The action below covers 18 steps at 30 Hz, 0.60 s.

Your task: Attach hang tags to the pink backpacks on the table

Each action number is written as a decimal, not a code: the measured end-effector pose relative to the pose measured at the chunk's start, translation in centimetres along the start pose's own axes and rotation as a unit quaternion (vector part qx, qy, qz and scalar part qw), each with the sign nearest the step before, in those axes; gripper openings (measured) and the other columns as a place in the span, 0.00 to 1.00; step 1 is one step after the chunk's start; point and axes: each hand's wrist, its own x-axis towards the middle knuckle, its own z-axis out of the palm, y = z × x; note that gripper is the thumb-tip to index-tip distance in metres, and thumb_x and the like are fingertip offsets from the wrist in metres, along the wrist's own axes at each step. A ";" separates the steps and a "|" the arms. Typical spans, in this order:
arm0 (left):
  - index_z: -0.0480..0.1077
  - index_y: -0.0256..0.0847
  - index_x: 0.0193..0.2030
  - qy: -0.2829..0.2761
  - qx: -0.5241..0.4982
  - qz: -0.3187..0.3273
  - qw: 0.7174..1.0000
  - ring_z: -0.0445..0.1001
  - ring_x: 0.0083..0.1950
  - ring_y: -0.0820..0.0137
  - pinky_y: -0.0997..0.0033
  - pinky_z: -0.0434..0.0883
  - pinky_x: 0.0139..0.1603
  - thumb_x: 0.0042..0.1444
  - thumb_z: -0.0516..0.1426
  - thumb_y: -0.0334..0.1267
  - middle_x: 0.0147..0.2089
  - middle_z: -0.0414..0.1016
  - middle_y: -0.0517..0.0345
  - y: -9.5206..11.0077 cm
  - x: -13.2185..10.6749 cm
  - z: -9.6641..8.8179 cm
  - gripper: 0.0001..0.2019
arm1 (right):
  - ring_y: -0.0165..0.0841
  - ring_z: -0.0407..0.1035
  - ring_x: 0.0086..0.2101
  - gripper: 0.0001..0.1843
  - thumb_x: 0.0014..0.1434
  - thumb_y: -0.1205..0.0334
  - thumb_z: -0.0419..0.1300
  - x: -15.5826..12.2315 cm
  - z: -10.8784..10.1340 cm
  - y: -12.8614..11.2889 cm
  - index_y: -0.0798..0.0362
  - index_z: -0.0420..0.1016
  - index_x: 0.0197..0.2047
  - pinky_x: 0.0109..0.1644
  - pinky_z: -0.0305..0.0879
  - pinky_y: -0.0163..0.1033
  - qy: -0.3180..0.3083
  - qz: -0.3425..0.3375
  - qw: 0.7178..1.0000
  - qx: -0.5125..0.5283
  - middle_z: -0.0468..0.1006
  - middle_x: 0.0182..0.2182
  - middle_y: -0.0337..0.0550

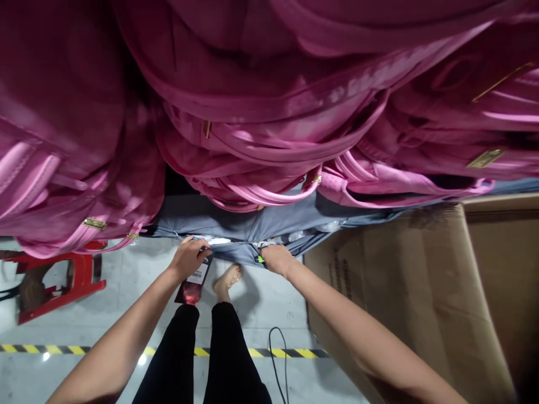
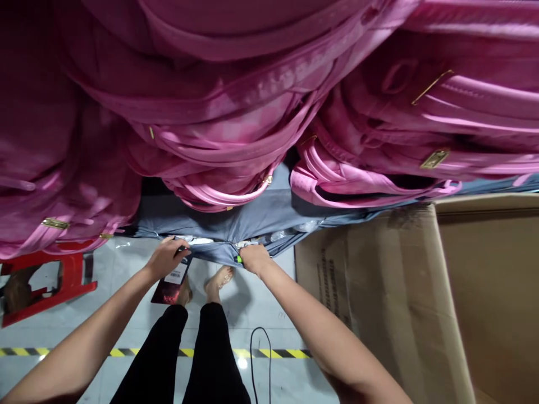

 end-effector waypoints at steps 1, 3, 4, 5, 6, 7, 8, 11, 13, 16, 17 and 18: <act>0.72 0.44 0.39 0.008 -0.004 0.005 1.000 0.74 0.42 0.63 0.61 0.61 0.56 0.57 0.56 0.39 0.38 0.79 0.55 0.0 -0.6 0.0 0.06 | 0.45 0.71 0.48 0.17 0.58 0.73 0.51 0.2 -0.2 -0.2 0.58 0.76 0.47 0.49 0.65 0.45 -0.003 0.004 1.000 -0.007 0.76 0.47 0.58; 0.73 0.44 0.39 0.019 -0.016 0.005 1.000 0.74 0.42 0.62 0.62 0.64 0.51 0.56 0.57 0.39 0.38 0.78 0.54 0.3 -1.6 0.0 0.06 | 0.44 0.71 0.48 0.17 0.58 0.73 0.51 0.5 -0.4 -0.4 0.59 0.75 0.48 0.47 0.66 0.44 -0.010 0.015 1.000 -0.017 0.76 0.47 0.59; 0.73 0.44 0.40 0.021 -0.024 0.004 0.999 0.74 0.42 0.62 0.62 0.64 0.52 0.56 0.57 0.39 0.38 0.78 0.55 0.4 -2.0 0.0 0.06 | 0.44 0.71 0.48 0.17 0.57 0.73 0.52 0.7 -0.5 -0.5 0.59 0.75 0.48 0.47 0.66 0.44 -0.014 0.021 0.999 -0.021 0.77 0.46 0.59; 0.73 0.44 0.40 0.020 -0.033 0.002 0.999 0.74 0.42 0.62 0.61 0.63 0.53 0.56 0.57 0.38 0.38 0.78 0.55 0.6 -2.3 0.0 0.06 | 0.44 0.71 0.48 0.17 0.57 0.73 0.52 0.8 -0.5 -0.6 0.58 0.75 0.48 0.47 0.66 0.43 -0.016 0.027 0.999 -0.025 0.77 0.45 0.58; 0.73 0.44 0.40 0.018 -0.041 0.000 0.999 0.74 0.43 0.62 0.61 0.62 0.54 0.56 0.57 0.37 0.38 0.79 0.56 0.6 -2.5 0.0 0.06 | 0.44 0.71 0.48 0.17 0.57 0.73 0.53 0.9 -0.5 -0.7 0.58 0.75 0.48 0.47 0.66 0.43 -0.014 0.033 0.999 -0.029 0.77 0.45 0.58; 0.73 0.44 0.40 0.014 -0.048 -0.002 0.999 0.74 0.43 0.63 0.61 0.62 0.55 0.56 0.57 0.37 0.39 0.79 0.57 0.7 -2.5 0.1 0.06 | 0.43 0.70 0.49 0.18 0.57 0.73 0.52 1.1 -0.5 -0.9 0.57 0.74 0.50 0.48 0.66 0.43 -0.005 0.041 0.999 -0.032 0.76 0.46 0.58; 0.73 0.44 0.40 0.010 -0.055 -0.004 0.998 0.74 0.43 0.63 0.61 0.61 0.56 0.56 0.57 0.37 0.39 0.79 0.57 0.6 -2.5 0.1 0.06 | 0.43 0.70 0.50 0.20 0.59 0.73 0.50 1.2 -0.5 -0.9 0.56 0.72 0.52 0.48 0.65 0.44 0.007 0.049 0.998 -0.037 0.75 0.49 0.58; 0.73 0.45 0.39 0.010 -0.065 -0.005 0.998 0.74 0.42 0.64 0.62 0.61 0.56 0.56 0.57 0.36 0.39 0.79 0.58 0.4 -2.2 0.4 0.05 | 0.43 0.70 0.49 0.22 0.61 0.73 0.46 1.7 -0.4 -0.9 0.56 0.67 0.57 0.48 0.65 0.46 0.028 0.076 0.996 -0.044 0.73 0.50 0.60; 0.73 0.45 0.39 0.017 -0.058 -0.006 0.998 0.74 0.41 0.65 0.61 0.61 0.55 0.56 0.57 0.36 0.38 0.78 0.58 0.2 -2.1 0.5 0.05 | 0.41 0.72 0.45 0.20 0.61 0.71 0.48 1.7 -0.6 -0.7 0.54 0.70 0.54 0.46 0.66 0.42 0.012 0.083 0.996 -0.040 0.76 0.45 0.57; 0.73 0.45 0.39 0.021 -0.046 -0.006 0.999 0.74 0.40 0.64 0.61 0.61 0.54 0.56 0.58 0.36 0.36 0.78 0.58 -0.1 -2.2 0.7 0.04 | 0.38 0.73 0.43 0.19 0.60 0.70 0.50 0.6 -1.5 -1.0 0.50 0.71 0.52 0.43 0.66 0.38 -0.004 0.081 0.996 -0.036 0.77 0.44 0.52; 0.73 0.44 0.38 0.019 -0.045 -0.005 0.999 0.74 0.41 0.64 0.62 0.61 0.53 0.56 0.58 0.36 0.36 0.78 0.58 -0.2 -2.3 0.8 0.04 | 0.40 0.72 0.45 0.20 0.61 0.71 0.48 0.0 -1.8 -1.5 0.51 0.70 0.54 0.44 0.66 0.39 0.015 0.090 0.995 -0.047 0.76 0.46 0.54; 0.73 0.44 0.38 0.016 -0.045 -0.005 0.999 0.74 0.41 0.64 0.62 0.61 0.53 0.56 0.58 0.35 0.37 0.78 0.58 -0.3 -2.3 0.9 0.04 | 0.42 0.71 0.46 0.21 0.61 0.72 0.46 -0.8 -2.1 -2.2 0.53 0.68 0.55 0.44 0.66 0.41 0.045 0.102 0.992 -0.060 0.75 0.47 0.56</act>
